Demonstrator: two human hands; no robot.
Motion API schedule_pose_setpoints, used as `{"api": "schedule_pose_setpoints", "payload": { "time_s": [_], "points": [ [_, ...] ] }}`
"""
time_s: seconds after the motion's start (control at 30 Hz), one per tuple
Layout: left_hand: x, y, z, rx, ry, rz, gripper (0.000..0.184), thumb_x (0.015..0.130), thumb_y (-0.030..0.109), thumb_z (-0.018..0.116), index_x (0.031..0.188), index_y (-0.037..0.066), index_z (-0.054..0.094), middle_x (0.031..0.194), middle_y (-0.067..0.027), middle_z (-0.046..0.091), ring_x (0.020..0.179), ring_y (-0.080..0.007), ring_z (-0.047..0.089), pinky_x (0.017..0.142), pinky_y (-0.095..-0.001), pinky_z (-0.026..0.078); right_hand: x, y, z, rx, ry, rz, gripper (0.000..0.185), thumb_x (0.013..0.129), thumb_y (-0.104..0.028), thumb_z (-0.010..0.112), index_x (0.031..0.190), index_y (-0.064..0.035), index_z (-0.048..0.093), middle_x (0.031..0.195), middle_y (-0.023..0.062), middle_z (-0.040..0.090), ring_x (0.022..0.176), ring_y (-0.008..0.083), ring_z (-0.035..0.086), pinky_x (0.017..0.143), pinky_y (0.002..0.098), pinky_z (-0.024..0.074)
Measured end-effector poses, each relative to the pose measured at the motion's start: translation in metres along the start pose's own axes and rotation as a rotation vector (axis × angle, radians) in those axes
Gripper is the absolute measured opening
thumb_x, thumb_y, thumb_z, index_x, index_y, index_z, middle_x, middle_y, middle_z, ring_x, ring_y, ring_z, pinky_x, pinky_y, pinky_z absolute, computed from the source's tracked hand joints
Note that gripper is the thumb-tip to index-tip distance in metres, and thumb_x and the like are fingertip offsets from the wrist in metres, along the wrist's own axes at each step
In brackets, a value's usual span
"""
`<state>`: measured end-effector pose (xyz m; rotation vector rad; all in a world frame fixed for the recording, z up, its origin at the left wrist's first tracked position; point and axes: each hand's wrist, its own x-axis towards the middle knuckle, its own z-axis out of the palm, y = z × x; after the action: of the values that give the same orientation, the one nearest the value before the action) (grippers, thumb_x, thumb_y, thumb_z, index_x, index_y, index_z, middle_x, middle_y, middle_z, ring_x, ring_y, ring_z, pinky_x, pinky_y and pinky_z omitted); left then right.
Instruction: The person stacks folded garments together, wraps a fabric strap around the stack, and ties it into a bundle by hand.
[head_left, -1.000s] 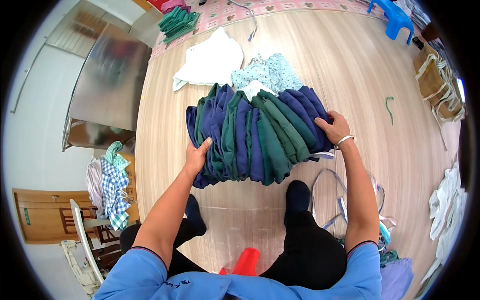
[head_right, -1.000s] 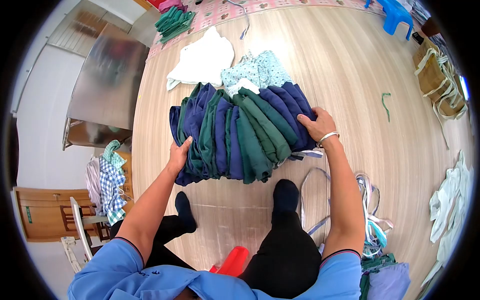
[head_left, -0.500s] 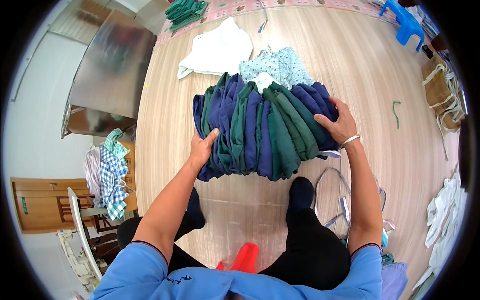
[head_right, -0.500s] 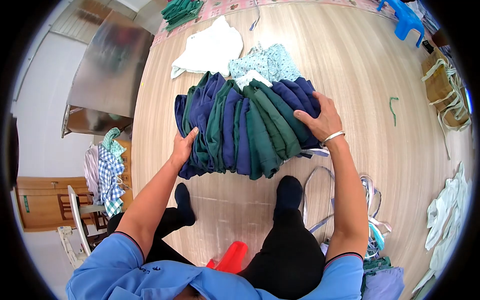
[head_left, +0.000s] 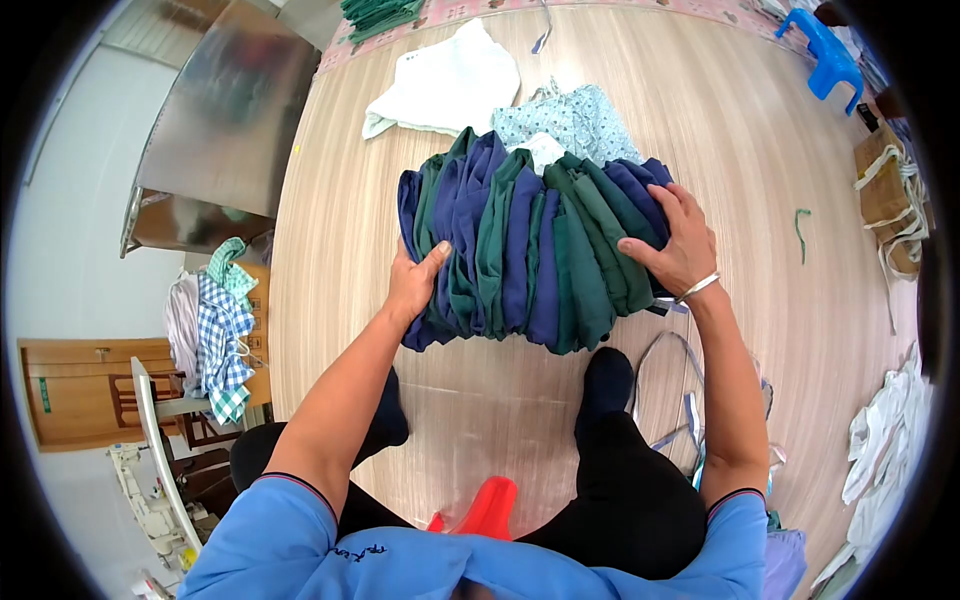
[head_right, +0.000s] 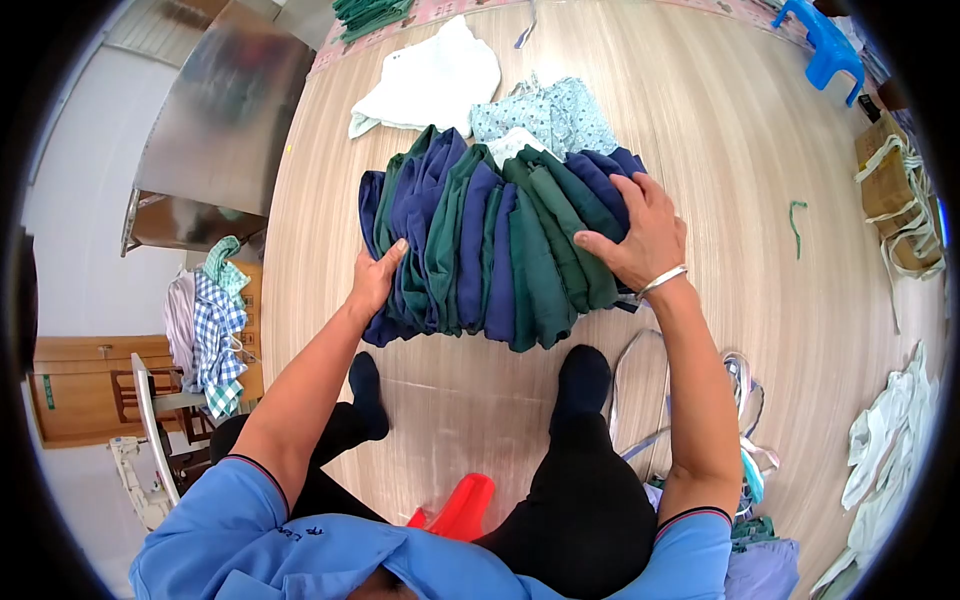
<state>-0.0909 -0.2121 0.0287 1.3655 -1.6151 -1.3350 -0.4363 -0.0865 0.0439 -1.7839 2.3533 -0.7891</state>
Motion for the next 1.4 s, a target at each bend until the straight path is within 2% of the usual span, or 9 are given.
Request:
{"api": "schedule_pose_setpoints", "payload": {
  "time_s": [0.1, 0.3, 0.57, 0.83, 1.03, 1.1, 1.13, 1.27, 1.4],
  "points": [
    [-0.003, 0.008, 0.001, 0.065, 0.016, -0.001, 0.065, 0.082, 0.029, 0.066, 0.130, -0.005, 0.037, 0.119, -0.0184, 0.056, 0.106, -0.0244, 0.055, 0.093, -0.0317, 0.042, 0.003, 0.002, 0.007, 0.058, -0.047, 0.094, 0.074, 0.064, -0.045, 0.073, 0.126, -0.0129, 0.049, 0.132, 0.0154, 0.042, 0.122, 0.0319, 0.041, 0.097, 0.0473, 0.0336],
    [0.001, -0.001, 0.000, 0.043, 0.011, 0.032, 0.066, 0.082, 0.032, 0.067, 0.129, -0.004, 0.039, 0.119, -0.0181, 0.056, 0.107, -0.0246, 0.054, 0.093, -0.0324, 0.042, 0.001, -0.017, -0.006, 0.040, -0.004, -0.032, 0.070, 0.063, -0.038, 0.074, 0.124, -0.0130, 0.049, 0.132, 0.0128, 0.042, 0.123, 0.0311, 0.040, 0.098, 0.0474, 0.0330],
    [0.000, 0.000, 0.000, 0.091, 0.040, 0.003, 0.071, 0.079, 0.033, 0.069, 0.130, -0.005, 0.038, 0.119, -0.0202, 0.056, 0.109, -0.0269, 0.055, 0.094, -0.0332, 0.041, -0.001, -0.025, 0.000, 0.065, -0.070, 0.015, 0.071, 0.062, -0.030, 0.075, 0.125, -0.0145, 0.046, 0.132, 0.0115, 0.042, 0.124, 0.0296, 0.039, 0.100, 0.0459, 0.0307],
    [-0.005, 0.012, 0.002, 0.097, 0.048, 0.006, 0.075, 0.078, 0.036, 0.068, 0.131, -0.005, 0.036, 0.121, -0.0212, 0.055, 0.111, -0.0287, 0.053, 0.096, -0.0336, 0.040, -0.017, -0.063, -0.009, 0.236, 0.015, -0.362, 0.062, 0.063, -0.021, 0.075, 0.120, -0.0137, 0.053, 0.130, 0.0114, 0.043, 0.123, 0.0305, 0.040, 0.099, 0.0449, 0.0307],
    [-0.001, 0.004, 0.001, 0.084, 0.040, 0.029, 0.078, 0.077, 0.040, 0.068, 0.132, -0.005, 0.035, 0.122, -0.0218, 0.054, 0.113, -0.0306, 0.052, 0.097, -0.0343, 0.039, -0.024, -0.060, 0.002, 0.140, -0.031, -0.269, 0.058, 0.064, -0.013, 0.073, 0.119, -0.0169, 0.053, 0.131, 0.0058, 0.043, 0.125, 0.0295, 0.038, 0.101, 0.0479, 0.0282],
    [-0.002, 0.004, 0.001, 0.081, 0.039, 0.041, 0.079, 0.077, 0.040, 0.068, 0.132, -0.005, 0.035, 0.122, -0.0220, 0.054, 0.113, -0.0308, 0.053, 0.097, -0.0344, 0.039, -0.025, -0.065, 0.000, 0.021, -0.008, -0.377, 0.057, 0.064, -0.006, 0.070, 0.117, -0.0202, 0.054, 0.131, 0.0056, 0.043, 0.127, 0.0285, 0.037, 0.101, 0.0495, 0.0273],
    [-0.001, 0.001, 0.001, 0.100, 0.045, 0.034, 0.079, 0.077, 0.041, 0.068, 0.132, -0.005, 0.035, 0.122, -0.0220, 0.055, 0.113, -0.0313, 0.053, 0.097, -0.0345, 0.039, -0.024, -0.070, -0.004, 0.035, 0.010, -0.444, 0.047, 0.064, -0.001, 0.066, 0.107, -0.0197, 0.062, 0.132, 0.0062, 0.044, 0.128, 0.0275, 0.037, 0.104, 0.0480, 0.0253],
    [0.002, -0.007, -0.001, 0.111, 0.053, 0.037, 0.082, 0.076, 0.043, 0.068, 0.132, -0.006, 0.035, 0.121, -0.0225, 0.055, 0.113, -0.0336, 0.052, 0.097, -0.0346, 0.039, -0.028, -0.067, 0.010, -0.090, -0.023, -0.557, 0.034, 0.068, -0.001, 0.060, 0.095, -0.0193, 0.069, 0.131, 0.0037, 0.046, 0.128, 0.0250, 0.036, 0.105, 0.0496, 0.0219],
    [0.000, 0.000, -0.004, 0.151, 0.056, 0.019, 0.083, 0.075, 0.045, 0.069, 0.132, -0.006, 0.035, 0.121, -0.0231, 0.055, 0.113, -0.0339, 0.053, 0.097, -0.0350, 0.039, -0.029, -0.071, 0.008, -0.150, -0.037, -0.552, 0.031, 0.069, -0.006, 0.061, 0.096, -0.0184, 0.068, 0.130, 0.0039, 0.046, 0.127, 0.0258, 0.037, 0.104, 0.0527, 0.0212]
  ]
}}
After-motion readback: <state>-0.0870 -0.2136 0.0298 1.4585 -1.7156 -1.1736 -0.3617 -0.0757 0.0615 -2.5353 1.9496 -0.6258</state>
